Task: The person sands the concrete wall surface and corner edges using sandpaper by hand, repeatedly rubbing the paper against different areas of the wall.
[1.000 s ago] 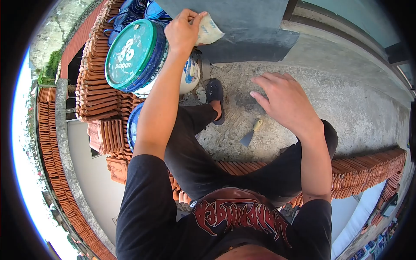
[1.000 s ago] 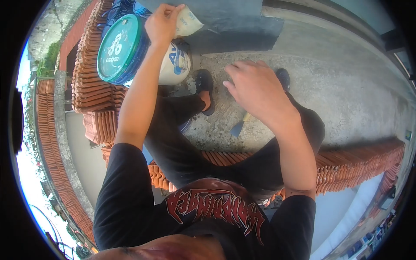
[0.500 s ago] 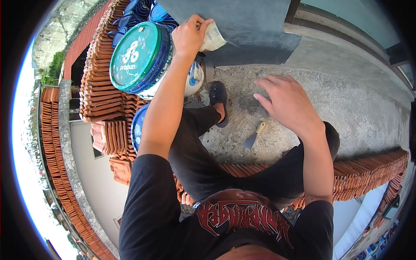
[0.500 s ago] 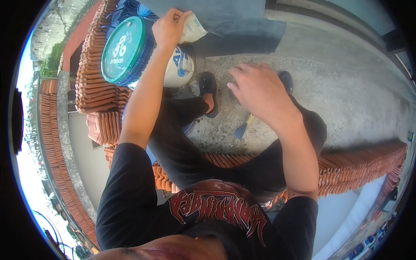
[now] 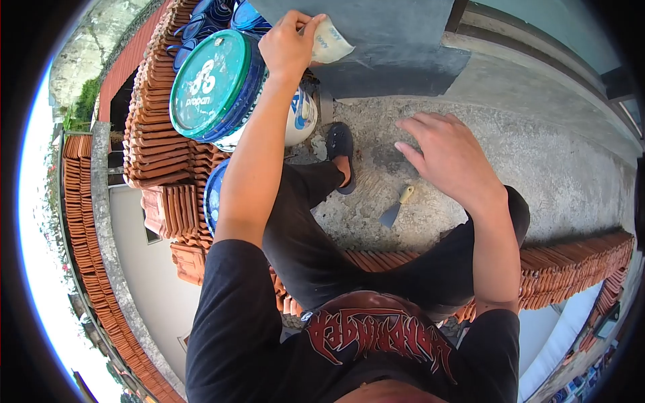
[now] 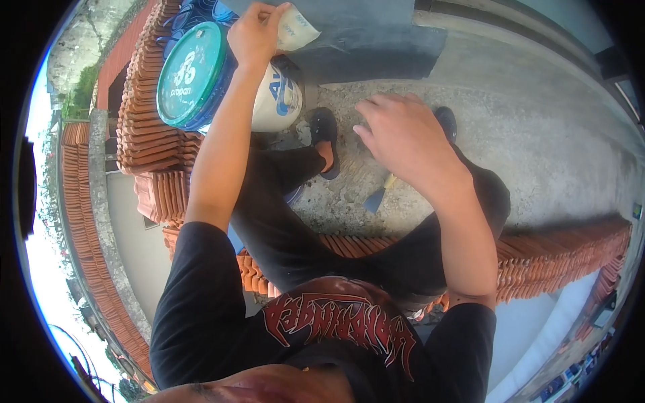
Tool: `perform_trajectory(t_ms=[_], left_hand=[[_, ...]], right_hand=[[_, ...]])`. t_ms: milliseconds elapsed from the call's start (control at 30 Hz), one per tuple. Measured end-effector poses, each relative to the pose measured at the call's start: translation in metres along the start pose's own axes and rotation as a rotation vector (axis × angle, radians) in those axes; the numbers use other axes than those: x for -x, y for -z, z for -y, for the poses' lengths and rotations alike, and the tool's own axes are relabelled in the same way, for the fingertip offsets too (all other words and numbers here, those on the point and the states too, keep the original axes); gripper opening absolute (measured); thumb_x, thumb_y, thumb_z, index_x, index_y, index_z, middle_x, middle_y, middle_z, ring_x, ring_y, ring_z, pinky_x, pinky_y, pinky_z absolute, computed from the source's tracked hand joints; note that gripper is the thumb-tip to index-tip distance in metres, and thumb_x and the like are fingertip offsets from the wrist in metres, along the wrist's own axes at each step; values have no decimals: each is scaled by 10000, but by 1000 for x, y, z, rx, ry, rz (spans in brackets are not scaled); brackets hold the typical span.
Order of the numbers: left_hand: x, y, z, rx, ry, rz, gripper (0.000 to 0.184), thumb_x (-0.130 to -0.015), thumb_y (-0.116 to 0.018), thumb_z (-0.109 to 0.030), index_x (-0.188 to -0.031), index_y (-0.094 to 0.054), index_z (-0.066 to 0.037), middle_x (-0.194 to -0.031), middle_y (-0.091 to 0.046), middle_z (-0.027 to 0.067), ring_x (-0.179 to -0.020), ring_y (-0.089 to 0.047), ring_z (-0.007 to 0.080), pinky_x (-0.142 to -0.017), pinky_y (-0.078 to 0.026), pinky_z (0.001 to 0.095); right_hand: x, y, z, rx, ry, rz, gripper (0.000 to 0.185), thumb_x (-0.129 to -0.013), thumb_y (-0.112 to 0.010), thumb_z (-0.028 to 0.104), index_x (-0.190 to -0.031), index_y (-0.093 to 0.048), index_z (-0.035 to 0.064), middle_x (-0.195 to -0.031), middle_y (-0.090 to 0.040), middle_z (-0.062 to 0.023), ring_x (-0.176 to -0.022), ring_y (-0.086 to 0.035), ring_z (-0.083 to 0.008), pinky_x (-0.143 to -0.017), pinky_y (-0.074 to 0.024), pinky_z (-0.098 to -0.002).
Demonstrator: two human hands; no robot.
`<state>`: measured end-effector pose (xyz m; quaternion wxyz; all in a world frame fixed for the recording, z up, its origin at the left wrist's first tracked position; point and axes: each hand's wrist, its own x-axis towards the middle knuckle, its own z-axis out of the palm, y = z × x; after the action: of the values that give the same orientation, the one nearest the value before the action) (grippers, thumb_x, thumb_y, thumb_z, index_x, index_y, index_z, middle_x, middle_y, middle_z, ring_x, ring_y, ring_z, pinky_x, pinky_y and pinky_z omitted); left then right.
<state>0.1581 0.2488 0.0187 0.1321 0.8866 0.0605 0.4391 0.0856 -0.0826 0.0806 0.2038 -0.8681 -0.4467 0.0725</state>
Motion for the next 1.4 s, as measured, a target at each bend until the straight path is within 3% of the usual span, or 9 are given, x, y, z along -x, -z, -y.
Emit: perform_trajectory(t_ms=[133, 333, 500, 700, 833, 1033, 1133, 1233, 1400], left_hand=[[19, -11, 3, -55, 55, 264, 340, -864, -786, -469, -830, -726, -136, -781, -755, 57, -680, -721, 292, -644, -558, 396], [7, -22, -28, 18, -46, 95, 334, -886, -771, -442, -794, -688, -131, -705, -715, 47, -624, -698, 291, -562, -527, 408], [32, -40, -7, -102, -78, 266, 332, -890, -767, -444, -811, -700, -129, -703, -720, 40, -631, -703, 288, -570, -532, 406], [11, -21, -32, 27, 66, 196, 312, -887, -766, -430, -830, -714, -128, -729, -736, 58, -666, -721, 299, -621, -558, 423], [25, -8, -65, 72, 166, 519, 302, -875, -770, -425, -897, -758, -124, -774, -754, 94, -759, -745, 314, -700, -586, 434], [48, 46, -130, 510, 299, 575, 201, -890, -741, -264, -925, -787, -71, -844, -765, 148, -806, -747, 342, -753, -581, 437], [66, 52, -140, 643, 534, 448, 183, -896, -728, -200, -944, -778, -31, -857, -765, 169, -811, -752, 334, -747, -577, 418], [72, 54, -139, 773, 681, 542, 212, -934, -706, -184, -1017, -760, 3, -922, -777, 172, -818, -757, 271, -760, -573, 386], [55, 67, -145, 837, 790, 606, 215, -948, -692, -186, -1038, -749, 1, -929, -782, 152, -732, -749, 222, -743, -570, 372]], right_hand=[[2, -4, 0, 20, 65, -78, 214, -953, -666, 198, -1040, -682, 3, -947, -675, -153, -955, -660, -349, -910, -508, -448], [2, -2, -1, 12, 57, -75, 226, -957, -664, 201, -1059, -688, 0, -946, -678, -151, -944, -666, -345, -913, -508, -446], [-1, 0, 3, 17, 4, 26, 320, -960, -662, 240, -1163, -697, -5, -1085, -709, -166, -1044, -662, -362, -990, -498, -459], [-6, 0, -4, -67, -59, 23, 323, -967, -662, 243, -1186, -696, 8, -1104, -712, -166, -1055, -662, -376, -993, -499, -462], [-17, 5, -18, -60, -177, -45, 345, -972, -666, 244, -1228, -676, 12, -1202, -691, -166, -1114, -651, -379, -1000, -500, -441], [-29, -12, -18, 81, -106, -307, 541, -954, -708, 293, -1423, -553, 73, -1480, -535, -157, -1351, -524, -357, -1115, -412, -448], [-27, -6, -11, 69, -42, -230, 675, -908, -750, 321, -1483, -505, 64, -1524, -488, -176, -1400, -467, -350, -1162, -347, -472], [-27, -7, -4, 75, -41, -137, 785, -851, -805, 351, -1509, -474, 77, -1526, -490, -179, -1398, -471, -360, -1148, -345, -478], [-33, -29, -11, 170, -20, -308, 946, -785, -853, 313, -1561, -372, 69, -1523, -487, -192, -1387, -482, -360, -1107, -359, -476]])
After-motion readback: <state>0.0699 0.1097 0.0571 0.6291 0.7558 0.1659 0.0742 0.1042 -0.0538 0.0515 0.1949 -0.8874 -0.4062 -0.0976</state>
